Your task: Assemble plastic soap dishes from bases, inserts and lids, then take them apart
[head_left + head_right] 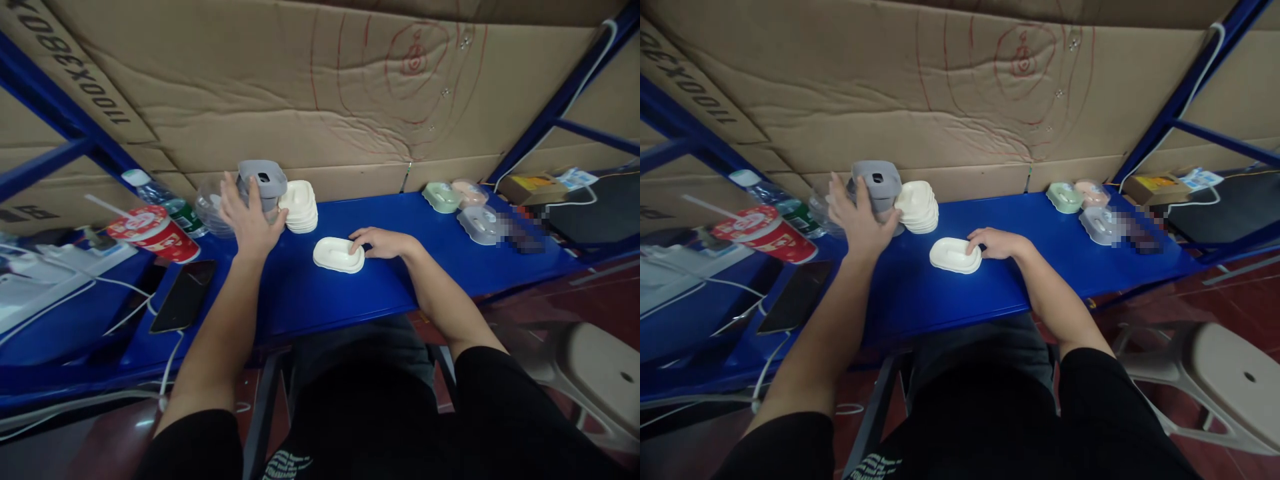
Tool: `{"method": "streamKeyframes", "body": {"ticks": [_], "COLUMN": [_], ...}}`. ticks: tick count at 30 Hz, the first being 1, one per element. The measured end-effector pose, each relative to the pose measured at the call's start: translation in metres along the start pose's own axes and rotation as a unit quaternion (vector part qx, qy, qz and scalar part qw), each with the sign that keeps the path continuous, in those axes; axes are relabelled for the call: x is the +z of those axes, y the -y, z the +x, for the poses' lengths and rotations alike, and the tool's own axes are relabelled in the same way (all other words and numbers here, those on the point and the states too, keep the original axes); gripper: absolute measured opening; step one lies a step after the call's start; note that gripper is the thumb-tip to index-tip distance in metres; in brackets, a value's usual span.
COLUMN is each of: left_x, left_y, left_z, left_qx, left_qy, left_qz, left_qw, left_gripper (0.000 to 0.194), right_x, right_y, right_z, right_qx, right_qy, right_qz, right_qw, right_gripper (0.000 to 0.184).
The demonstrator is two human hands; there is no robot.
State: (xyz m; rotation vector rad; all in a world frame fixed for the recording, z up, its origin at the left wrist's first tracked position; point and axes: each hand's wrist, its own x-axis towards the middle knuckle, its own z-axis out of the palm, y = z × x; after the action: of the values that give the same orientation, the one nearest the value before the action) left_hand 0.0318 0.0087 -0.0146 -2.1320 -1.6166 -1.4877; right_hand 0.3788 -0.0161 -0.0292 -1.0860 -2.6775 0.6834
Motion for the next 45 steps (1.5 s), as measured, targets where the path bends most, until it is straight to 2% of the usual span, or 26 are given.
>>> {"method": "streamKeyframes", "body": {"ticks": [3, 6, 9, 13, 19, 21, 23, 26, 28, 32, 37, 40, 45], "left_x": [0.000, 0.002, 0.007, 0.010, 0.014, 0.017, 0.021, 0.026, 0.029, 0.031, 0.034, 0.035, 0.034], "left_y": [-0.004, -0.005, -0.003, 0.000, 0.010, 0.016, 0.020, 0.025, 0.027, 0.030, 0.033, 0.034, 0.032], "left_z": [-0.002, -0.005, -0.008, -0.012, -0.012, -0.011, -0.011, -0.011, -0.012, -0.013, -0.015, -0.015, -0.015], "left_qx": [-0.012, -0.022, -0.032, -0.051, -0.087, -0.096, -0.101, -0.108, -0.110, -0.097, -0.078, -0.083, -0.090], "left_qy": [0.041, 0.055, 0.045, 0.006, -0.019, -0.023, -0.028, -0.032, -0.034, -0.044, -0.065, -0.048, -0.036], "left_qz": [0.056, 0.094, 0.106, 0.092, 0.067, 0.063, 0.061, 0.057, 0.055, 0.051, 0.048, 0.046, 0.039], "left_qw": [0.998, 0.994, 0.993, 0.994, 0.994, 0.993, 0.993, 0.992, 0.992, 0.993, 0.994, 0.994, 0.995], "left_gripper": [0.112, 0.117, 0.121, 0.113, 0.113, 0.114, 0.113, 0.111, 0.110, 0.109, 0.110, 0.111, 0.112], "right_x": [-0.003, -0.004, -0.004, -0.007, -0.028, -0.033, -0.036, -0.036, -0.033, -0.028, -0.018, -0.011, 0.001], "right_y": [0.008, 0.014, 0.015, 0.015, 0.016, 0.017, 0.019, 0.028, 0.036, 0.050, 0.060, 0.068, 0.079], "right_z": [0.000, 0.000, 0.002, -0.001, -0.021, -0.026, -0.024, -0.003, 0.020, 0.077, 0.130, 0.146, 0.154], "right_qx": [0.023, 0.036, 0.015, -0.037, -0.045, -0.047, -0.052, -0.050, -0.044, -0.043, 0.024, 0.067, 0.133], "right_qy": [0.021, 0.032, 0.034, 0.024, -0.048, -0.099, -0.179, -0.292, -0.326, -0.337, -0.330, -0.337, -0.339], "right_qz": [0.001, 0.009, 0.031, 0.095, 0.173, 0.203, 0.210, 0.173, 0.130, 0.043, 0.031, 0.018, -0.003], "right_qw": [1.000, 0.999, 0.999, 0.995, 0.983, 0.973, 0.960, 0.939, 0.935, 0.940, 0.943, 0.939, 0.931], "right_gripper": [0.041, 0.036, 0.026, 0.018, 0.019, 0.022, 0.022, 0.021, 0.020, 0.016, 0.016, 0.026, 0.055]}}
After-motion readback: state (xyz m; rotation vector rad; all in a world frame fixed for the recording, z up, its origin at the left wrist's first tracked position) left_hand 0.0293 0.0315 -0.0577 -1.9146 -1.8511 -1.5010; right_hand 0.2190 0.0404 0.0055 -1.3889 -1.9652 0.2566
